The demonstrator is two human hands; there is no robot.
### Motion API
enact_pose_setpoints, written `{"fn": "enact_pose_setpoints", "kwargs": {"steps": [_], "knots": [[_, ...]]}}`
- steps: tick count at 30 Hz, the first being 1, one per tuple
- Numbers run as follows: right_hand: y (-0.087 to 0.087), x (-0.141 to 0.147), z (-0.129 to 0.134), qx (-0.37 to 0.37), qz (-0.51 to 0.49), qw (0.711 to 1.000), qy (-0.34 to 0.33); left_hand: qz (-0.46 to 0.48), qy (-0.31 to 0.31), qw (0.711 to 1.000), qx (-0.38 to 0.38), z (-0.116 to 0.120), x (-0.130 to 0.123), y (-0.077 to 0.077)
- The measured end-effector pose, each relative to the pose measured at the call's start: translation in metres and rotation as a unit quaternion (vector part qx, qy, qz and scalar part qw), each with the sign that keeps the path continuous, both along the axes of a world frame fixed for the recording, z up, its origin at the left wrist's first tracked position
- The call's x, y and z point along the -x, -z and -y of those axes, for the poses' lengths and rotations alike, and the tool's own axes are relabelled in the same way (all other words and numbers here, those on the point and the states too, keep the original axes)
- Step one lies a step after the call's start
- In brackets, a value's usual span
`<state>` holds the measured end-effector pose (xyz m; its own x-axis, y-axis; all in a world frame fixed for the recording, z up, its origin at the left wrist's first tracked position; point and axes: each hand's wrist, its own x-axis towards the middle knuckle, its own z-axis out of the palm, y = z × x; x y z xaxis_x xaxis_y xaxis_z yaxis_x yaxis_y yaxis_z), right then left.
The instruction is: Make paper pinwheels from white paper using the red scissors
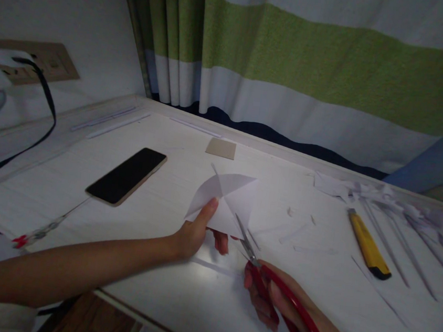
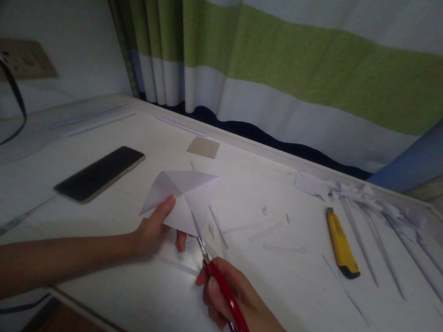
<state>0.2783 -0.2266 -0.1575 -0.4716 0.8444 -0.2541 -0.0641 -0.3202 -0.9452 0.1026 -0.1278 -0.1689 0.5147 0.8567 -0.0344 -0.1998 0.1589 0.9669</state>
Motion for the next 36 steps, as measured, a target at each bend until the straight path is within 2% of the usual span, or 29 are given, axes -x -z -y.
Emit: {"fn": "enact_pose_setpoints", "kwargs": {"steps": [5,11,19,25,32,36], "knots": [[0.003,-0.002,0.001,-0.002,-0.026,1.000,0.005,0.005,0.003,1.000,0.000,0.001,-0.001,0.000],[-0.001,-0.001,0.002,0.001,-0.019,1.000,-0.003,-0.002,0.006,1.000,-0.002,0.000,0.000,0.001],[0.007,0.000,0.000,0.022,-0.039,0.999,0.000,-0.009,0.006,1.000,-0.015,0.001,0.002,-0.003],[-0.003,0.006,0.001,0.032,-0.030,0.999,0.020,-0.011,0.008,1.000,-0.006,0.001,0.001,-0.003],[-0.006,0.009,0.002,0.023,0.006,1.000,0.018,0.015,0.002,1.000,0.001,0.001,0.000,0.000],[-0.010,0.011,0.001,0.035,0.020,0.999,0.020,-0.006,0.004,1.000,-0.006,0.001,0.001,-0.003]]}}
